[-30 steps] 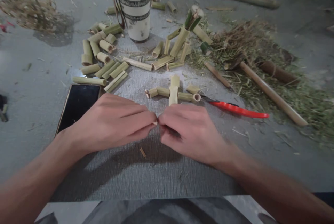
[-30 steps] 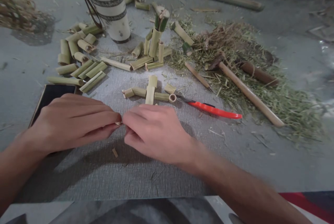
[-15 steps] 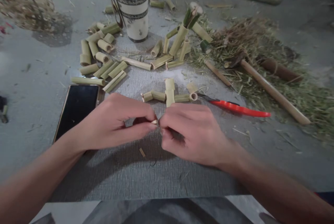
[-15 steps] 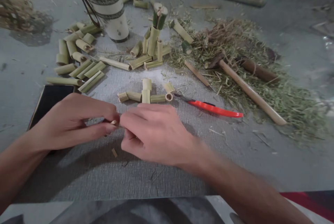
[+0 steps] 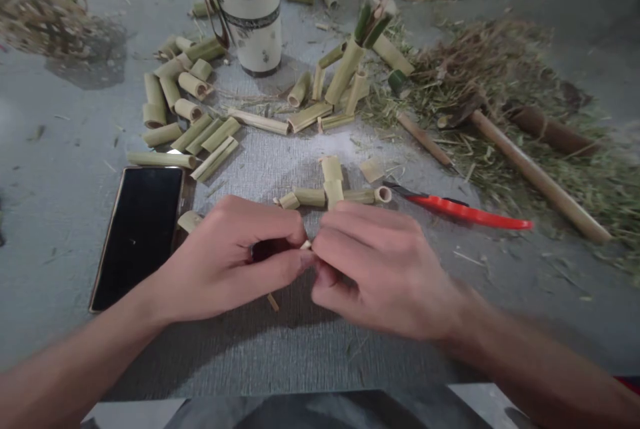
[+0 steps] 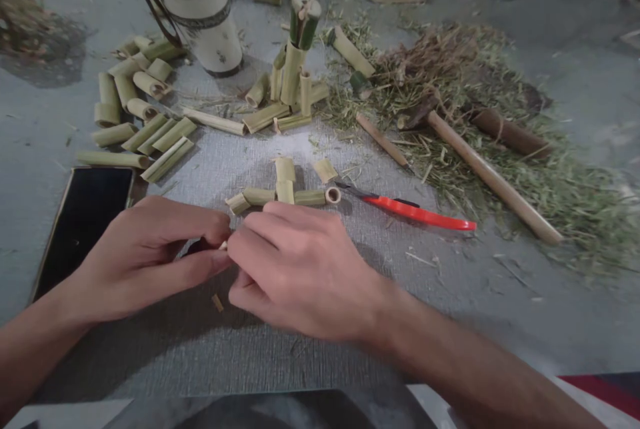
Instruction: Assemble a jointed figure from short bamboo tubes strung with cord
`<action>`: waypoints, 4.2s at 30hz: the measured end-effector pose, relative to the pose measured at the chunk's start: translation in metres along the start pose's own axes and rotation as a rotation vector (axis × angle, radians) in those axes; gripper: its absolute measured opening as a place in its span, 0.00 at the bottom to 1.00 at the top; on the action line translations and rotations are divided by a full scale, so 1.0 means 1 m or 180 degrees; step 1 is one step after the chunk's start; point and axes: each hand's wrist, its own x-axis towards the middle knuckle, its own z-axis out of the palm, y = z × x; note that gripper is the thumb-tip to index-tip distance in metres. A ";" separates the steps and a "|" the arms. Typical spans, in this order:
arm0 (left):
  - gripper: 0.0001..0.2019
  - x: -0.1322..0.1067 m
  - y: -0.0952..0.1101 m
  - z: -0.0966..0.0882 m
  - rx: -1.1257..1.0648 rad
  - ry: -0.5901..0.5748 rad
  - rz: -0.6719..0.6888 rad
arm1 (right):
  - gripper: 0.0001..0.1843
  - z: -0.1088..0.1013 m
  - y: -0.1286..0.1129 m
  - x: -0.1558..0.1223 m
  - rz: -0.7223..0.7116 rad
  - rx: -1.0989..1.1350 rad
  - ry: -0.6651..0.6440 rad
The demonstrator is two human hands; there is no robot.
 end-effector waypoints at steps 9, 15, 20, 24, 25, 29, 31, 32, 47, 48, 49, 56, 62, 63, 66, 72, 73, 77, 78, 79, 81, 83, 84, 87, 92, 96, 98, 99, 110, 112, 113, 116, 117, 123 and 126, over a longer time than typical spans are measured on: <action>0.18 0.004 0.000 0.001 -0.0017 -0.0153 -0.0299 | 0.14 -0.003 0.020 -0.001 -0.0278 0.0590 -0.0366; 0.17 0.004 0.002 0.002 -0.0084 -0.0035 -0.0496 | 0.15 -0.004 0.020 0.000 -0.0248 0.0603 -0.0374; 0.19 0.003 0.002 0.000 -0.0279 -0.0131 -0.0661 | 0.16 -0.002 0.021 0.001 -0.0281 0.0481 -0.0327; 0.20 0.000 0.001 -0.009 -0.0344 -0.0208 -0.0687 | 0.13 -0.002 0.020 0.000 -0.0208 0.0564 -0.0223; 0.19 -0.001 0.001 -0.012 -0.0289 -0.0181 -0.0621 | 0.11 -0.004 0.020 0.000 -0.0176 0.0659 -0.0185; 0.18 -0.005 0.002 -0.020 -0.0065 0.0024 -0.0527 | 0.09 -0.012 0.020 -0.003 0.0275 0.1147 -0.0040; 0.17 -0.005 0.002 -0.021 0.0144 0.0210 -0.0536 | 0.11 -0.015 0.021 -0.005 0.0533 0.1139 0.0066; 0.16 -0.005 0.003 -0.021 0.0295 0.0337 -0.0494 | 0.11 -0.015 0.021 -0.006 0.0640 0.1082 0.0096; 0.05 -0.002 -0.003 -0.003 -0.0727 0.0955 -0.0645 | 0.14 -0.003 0.018 -0.007 0.1323 0.1901 0.0614; 0.04 -0.002 -0.002 -0.003 -0.0772 0.0925 -0.0644 | 0.12 -0.004 0.018 -0.007 0.1323 0.1819 0.0644; 0.03 -0.001 -0.002 -0.002 -0.0804 0.0898 -0.0646 | 0.11 -0.004 0.018 -0.007 0.1318 0.1717 0.0673; 0.05 -0.003 0.002 -0.002 -0.0821 0.0951 -0.0688 | 0.08 -0.004 0.015 -0.007 0.1064 0.1387 0.0694; 0.03 -0.006 0.000 0.001 -0.0427 0.1081 -0.0451 | 0.10 -0.003 0.013 -0.010 0.1037 0.1198 0.0701; 0.03 -0.006 0.000 0.001 -0.0401 0.1098 -0.0430 | 0.09 -0.003 0.013 -0.009 0.1005 0.1140 0.0710; 0.04 -0.006 0.000 0.002 -0.0456 0.1115 -0.0458 | 0.08 -0.003 0.013 -0.008 0.0937 0.1110 0.0686; 0.04 -0.005 0.002 0.003 -0.0522 0.1143 -0.0619 | 0.05 0.000 0.014 -0.006 0.0760 0.1193 0.0744; 0.04 -0.005 0.002 0.003 -0.0529 0.1146 -0.0647 | 0.05 0.000 0.014 -0.006 0.0767 0.1181 0.0778; 0.06 -0.005 0.002 0.003 -0.0595 0.1156 -0.0672 | 0.08 0.001 0.014 -0.007 0.0827 0.1183 0.0846; 0.05 -0.005 0.002 0.003 -0.0631 0.1169 -0.0649 | 0.08 0.001 0.014 -0.007 0.0828 0.1196 0.0853; 0.05 -0.005 0.001 0.002 -0.0665 0.1173 -0.0627 | 0.08 0.001 0.014 -0.007 0.0829 0.1211 0.0864; 0.04 -0.006 -0.001 0.002 -0.0705 0.1144 -0.0592 | 0.08 0.002 0.014 -0.007 0.0858 0.1244 0.0887; 0.03 -0.007 -0.003 0.001 -0.0683 0.1111 -0.0580 | 0.10 0.002 0.014 -0.007 0.0931 0.1294 0.0883; 0.03 -0.007 -0.003 0.001 -0.0666 0.1108 -0.0578 | 0.10 0.003 0.014 -0.006 0.0963 0.1316 0.0872; 0.04 -0.008 -0.005 0.001 -0.0660 0.1086 -0.0554 | 0.11 0.004 0.013 -0.006 0.0979 0.1349 0.0845; 0.05 -0.006 -0.006 -0.001 -0.0723 0.0964 -0.0565 | 0.10 0.003 0.012 -0.006 0.0882 0.1313 0.0836; 0.05 -0.005 -0.003 -0.003 -0.0627 0.0728 -0.0699 | 0.10 0.003 0.011 -0.007 0.0863 0.1299 0.0825; 0.05 -0.004 -0.001 -0.003 -0.0606 0.0623 -0.0738 | 0.11 0.003 0.009 -0.007 0.0987 0.1441 0.0825; 0.05 -0.004 0.000 -0.003 -0.0598 0.0597 -0.0738 | 0.11 0.003 0.008 -0.007 0.1077 0.1557 0.0833; 0.15 -0.003 -0.004 -0.001 0.0362 0.0299 0.0042 | 0.10 0.007 0.007 -0.006 0.1642 0.2449 0.0854; 0.13 -0.003 -0.004 0.000 0.0414 0.0351 0.0073 | 0.09 0.006 0.007 -0.005 0.1608 0.2407 0.0832; 0.12 -0.004 -0.004 0.000 0.0410 0.0402 0.0077 | 0.08 0.005 0.007 -0.005 0.1582 0.2360 0.0813; 0.13 -0.006 -0.003 0.004 0.0203 0.0685 0.0054 | 0.14 0.006 0.007 -0.005 0.1379 0.1733 0.0682; 0.13 -0.007 -0.003 0.005 0.0042 0.0796 0.0007 | 0.20 0.007 0.007 -0.005 0.1273 0.1409 0.0607; 0.11 -0.005 0.000 0.011 -0.1090 0.1191 -0.0442 | 0.17 0.014 0.008 -0.007 0.0886 0.0505 0.0443; 0.16 -0.002 -0.001 0.011 -0.1416 0.1242 -0.0586 | 0.09 0.014 0.007 -0.006 0.0823 0.0471 0.0559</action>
